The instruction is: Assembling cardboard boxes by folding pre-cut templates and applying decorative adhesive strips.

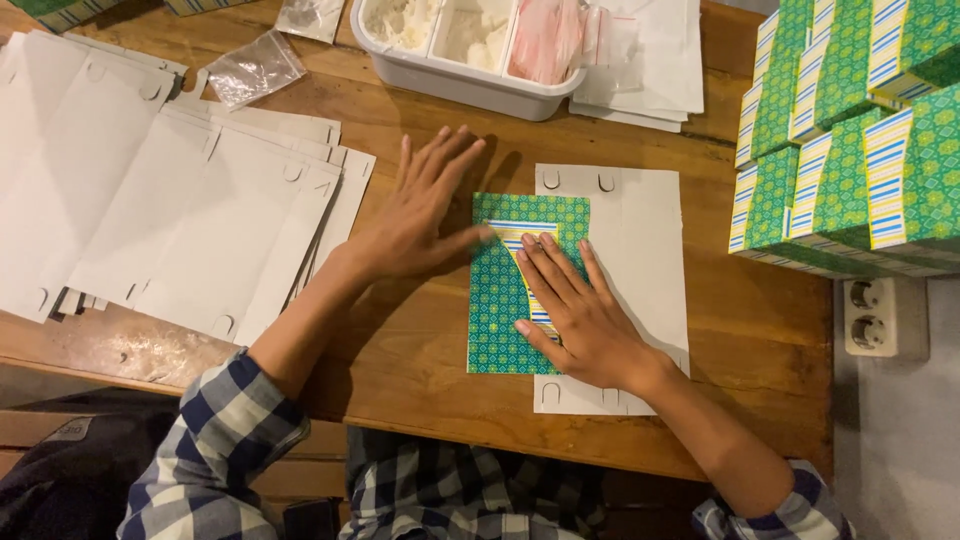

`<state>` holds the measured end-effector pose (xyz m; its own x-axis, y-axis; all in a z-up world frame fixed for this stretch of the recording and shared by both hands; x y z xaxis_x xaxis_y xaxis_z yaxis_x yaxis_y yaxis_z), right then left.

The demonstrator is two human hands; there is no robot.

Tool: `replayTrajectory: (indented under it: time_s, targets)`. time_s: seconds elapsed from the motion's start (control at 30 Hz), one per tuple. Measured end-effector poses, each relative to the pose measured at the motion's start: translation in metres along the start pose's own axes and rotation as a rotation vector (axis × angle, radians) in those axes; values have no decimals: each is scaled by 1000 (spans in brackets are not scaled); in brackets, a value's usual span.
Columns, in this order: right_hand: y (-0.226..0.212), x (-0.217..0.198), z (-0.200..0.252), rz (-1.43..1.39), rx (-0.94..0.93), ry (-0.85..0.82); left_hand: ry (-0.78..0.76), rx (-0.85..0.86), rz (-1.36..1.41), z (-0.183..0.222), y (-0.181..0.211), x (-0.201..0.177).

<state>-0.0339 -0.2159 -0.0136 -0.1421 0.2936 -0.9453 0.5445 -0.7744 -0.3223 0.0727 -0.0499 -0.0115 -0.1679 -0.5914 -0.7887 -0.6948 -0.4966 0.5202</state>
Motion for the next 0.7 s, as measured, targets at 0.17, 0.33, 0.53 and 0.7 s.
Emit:
replayTrajectory:
  time_s: [0.17,0.33,0.53,0.7]
  targets:
    - [0,1,0,7,-4,3,74,-40,-54,-1,-8,-8]
    - [-1,1,1,7,-4,11,44,-52,6,3,-9,-5]
    - [-2,0,2,-15,3,4,-42,-55,72,8,-6,6]
    - [1,-1,1,-70,11,9,-148,-9,116,9,11,8]
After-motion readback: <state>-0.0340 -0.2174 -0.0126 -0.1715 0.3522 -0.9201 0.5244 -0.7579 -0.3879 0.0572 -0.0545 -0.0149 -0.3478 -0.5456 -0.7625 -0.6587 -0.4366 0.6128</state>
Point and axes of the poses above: each hand's wrist, its own z-axis away from the middle knuckle, its own x-axis out of the palm, y = z × x, the point moved 8 cm from there along -z, towards the middle knuckle, and after that the axes turned 8 degrees about x, right-handed, at the moved point
